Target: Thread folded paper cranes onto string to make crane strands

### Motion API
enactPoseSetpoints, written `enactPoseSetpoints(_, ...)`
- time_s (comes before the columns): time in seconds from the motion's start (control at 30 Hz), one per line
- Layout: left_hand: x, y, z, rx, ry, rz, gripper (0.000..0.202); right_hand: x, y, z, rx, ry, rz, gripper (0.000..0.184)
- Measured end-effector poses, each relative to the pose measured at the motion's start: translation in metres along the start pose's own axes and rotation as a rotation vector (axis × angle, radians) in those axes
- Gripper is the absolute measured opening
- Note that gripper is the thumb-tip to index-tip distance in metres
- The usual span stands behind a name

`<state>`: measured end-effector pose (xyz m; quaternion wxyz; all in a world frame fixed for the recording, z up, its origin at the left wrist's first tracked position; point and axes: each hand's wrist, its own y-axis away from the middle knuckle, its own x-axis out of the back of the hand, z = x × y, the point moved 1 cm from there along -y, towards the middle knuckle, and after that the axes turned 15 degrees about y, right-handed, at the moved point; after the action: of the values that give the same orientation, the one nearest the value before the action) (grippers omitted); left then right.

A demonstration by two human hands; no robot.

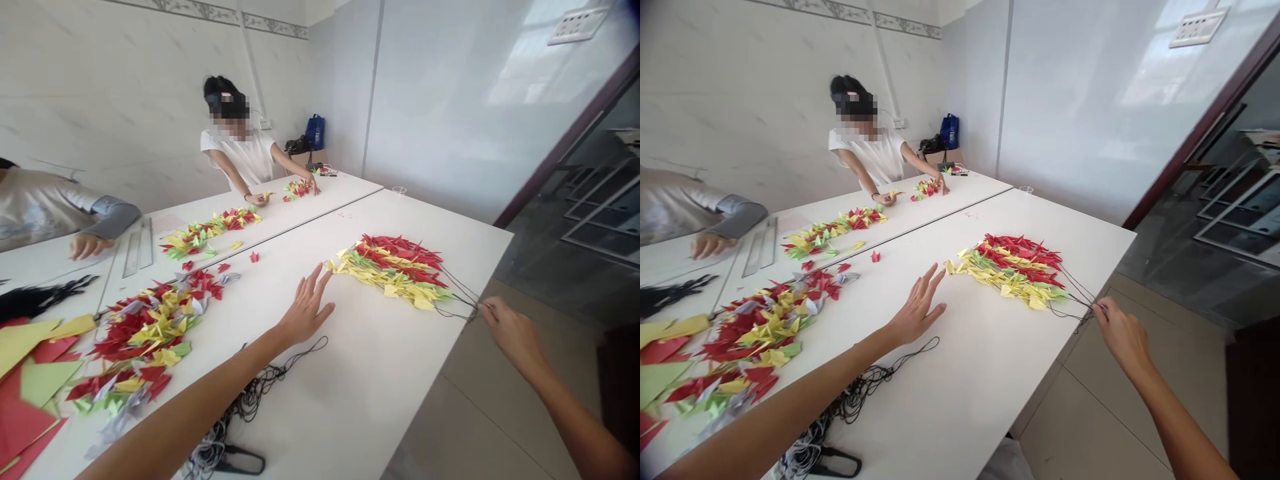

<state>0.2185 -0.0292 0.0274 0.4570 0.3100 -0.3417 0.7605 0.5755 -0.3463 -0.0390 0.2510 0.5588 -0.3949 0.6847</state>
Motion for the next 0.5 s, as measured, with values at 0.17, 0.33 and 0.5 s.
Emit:
enactPoseSetpoints(0.17,0.049,0.094,0.009,0.034,-0.022,-0.219,0.071,0.020,0.019,-0.034,0.052,-0.115,0.369,0.034)
enactPoseSetpoints(0.33,0.069,0.168,-0.009,0.032,-0.222,-0.234,0.053,0.051,0.041,-0.141,0.605,-0.396,0.558,0.020)
enactPoseSetpoints(0.5,0.067,0.184,-0.029,0.318,-0.084,0.025,0.029,0.076,0.083,-0.263,1.218,-0.658,0.284,0.022)
